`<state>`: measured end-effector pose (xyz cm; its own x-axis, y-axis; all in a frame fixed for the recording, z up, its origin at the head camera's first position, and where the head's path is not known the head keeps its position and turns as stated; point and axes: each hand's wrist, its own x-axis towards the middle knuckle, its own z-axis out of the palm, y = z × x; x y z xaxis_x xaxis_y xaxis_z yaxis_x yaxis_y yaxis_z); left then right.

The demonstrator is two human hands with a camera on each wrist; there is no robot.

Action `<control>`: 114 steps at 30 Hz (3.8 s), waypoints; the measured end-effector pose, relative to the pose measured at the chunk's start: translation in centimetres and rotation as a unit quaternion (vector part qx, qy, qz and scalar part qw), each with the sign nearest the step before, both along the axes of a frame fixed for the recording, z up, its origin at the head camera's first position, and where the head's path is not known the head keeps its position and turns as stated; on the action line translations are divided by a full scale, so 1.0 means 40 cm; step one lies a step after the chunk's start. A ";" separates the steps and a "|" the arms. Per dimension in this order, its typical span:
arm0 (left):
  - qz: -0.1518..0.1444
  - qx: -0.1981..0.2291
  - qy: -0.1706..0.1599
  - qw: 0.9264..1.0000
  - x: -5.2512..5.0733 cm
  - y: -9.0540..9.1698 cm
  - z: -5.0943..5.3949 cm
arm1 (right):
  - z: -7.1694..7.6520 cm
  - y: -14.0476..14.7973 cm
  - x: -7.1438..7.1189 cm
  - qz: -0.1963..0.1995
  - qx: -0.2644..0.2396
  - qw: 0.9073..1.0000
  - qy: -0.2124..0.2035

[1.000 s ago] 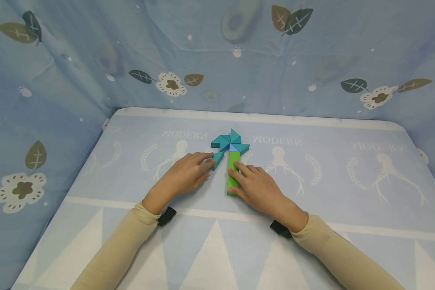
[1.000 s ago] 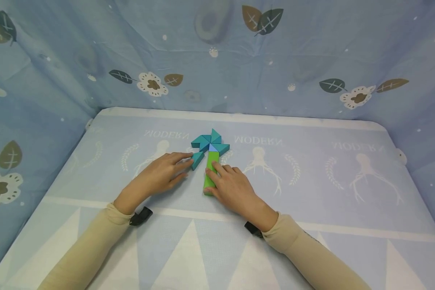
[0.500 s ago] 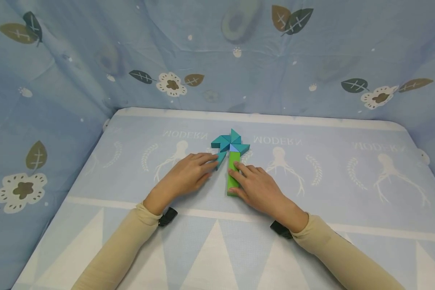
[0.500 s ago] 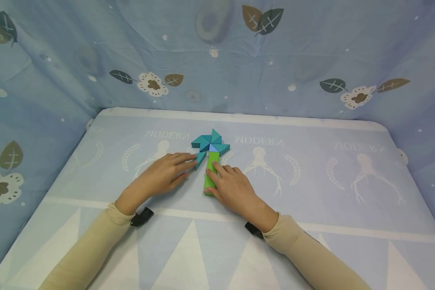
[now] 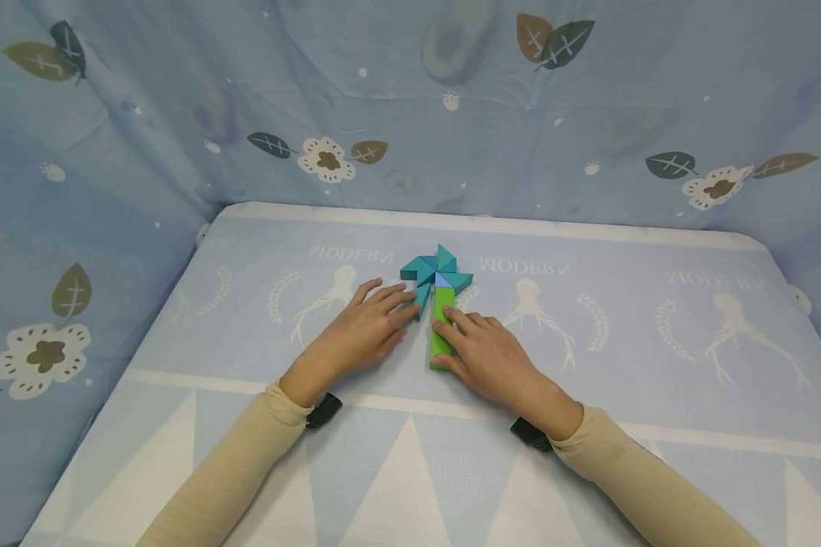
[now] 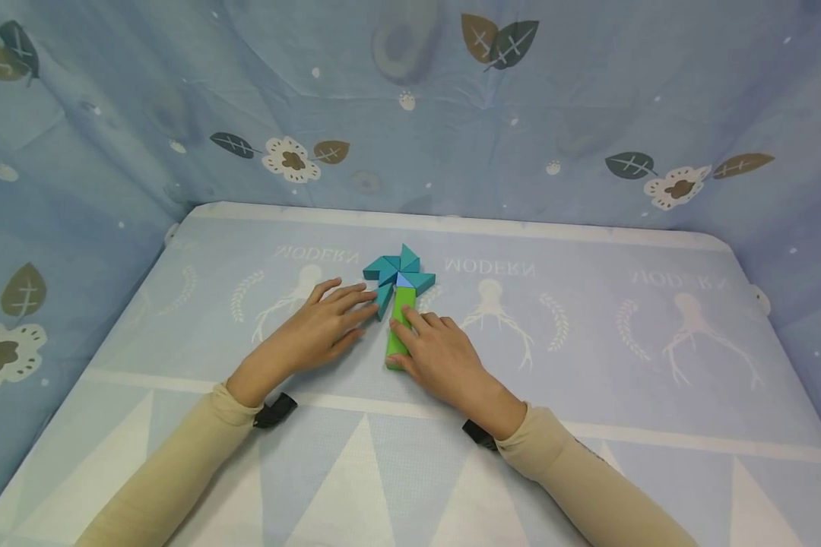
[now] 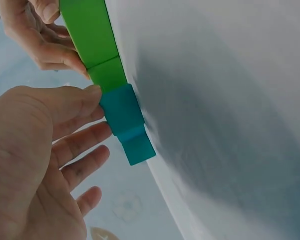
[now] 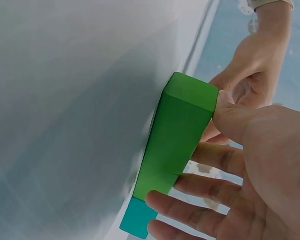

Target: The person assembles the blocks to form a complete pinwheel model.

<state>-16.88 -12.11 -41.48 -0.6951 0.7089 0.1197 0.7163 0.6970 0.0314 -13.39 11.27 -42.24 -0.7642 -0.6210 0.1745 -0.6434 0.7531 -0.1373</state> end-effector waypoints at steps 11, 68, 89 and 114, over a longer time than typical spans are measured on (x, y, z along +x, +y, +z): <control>0.009 -0.014 0.036 0.999 0.002 0.039 -0.002 | 0.000 0.003 0.000 0.001 0.005 1.000 0.000; 0.022 -0.034 0.045 0.998 -0.001 0.061 -0.009 | -0.012 0.014 -0.020 0.048 -0.016 0.999 -0.007; 0.016 -0.047 0.065 0.997 0.000 0.066 -0.009 | -0.012 0.022 -0.015 0.023 -0.004 0.999 0.022; 0.076 -0.011 0.061 0.995 -0.028 0.000 0.040 | 0.015 0.077 -0.054 -0.031 -0.003 0.999 -0.015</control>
<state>-18.00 -12.12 -39.89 -0.7759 0.5994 0.1967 0.5995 0.7977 -0.0656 -15.55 14.33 -41.62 -0.8060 -0.5712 0.1554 -0.5911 0.7904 -0.1607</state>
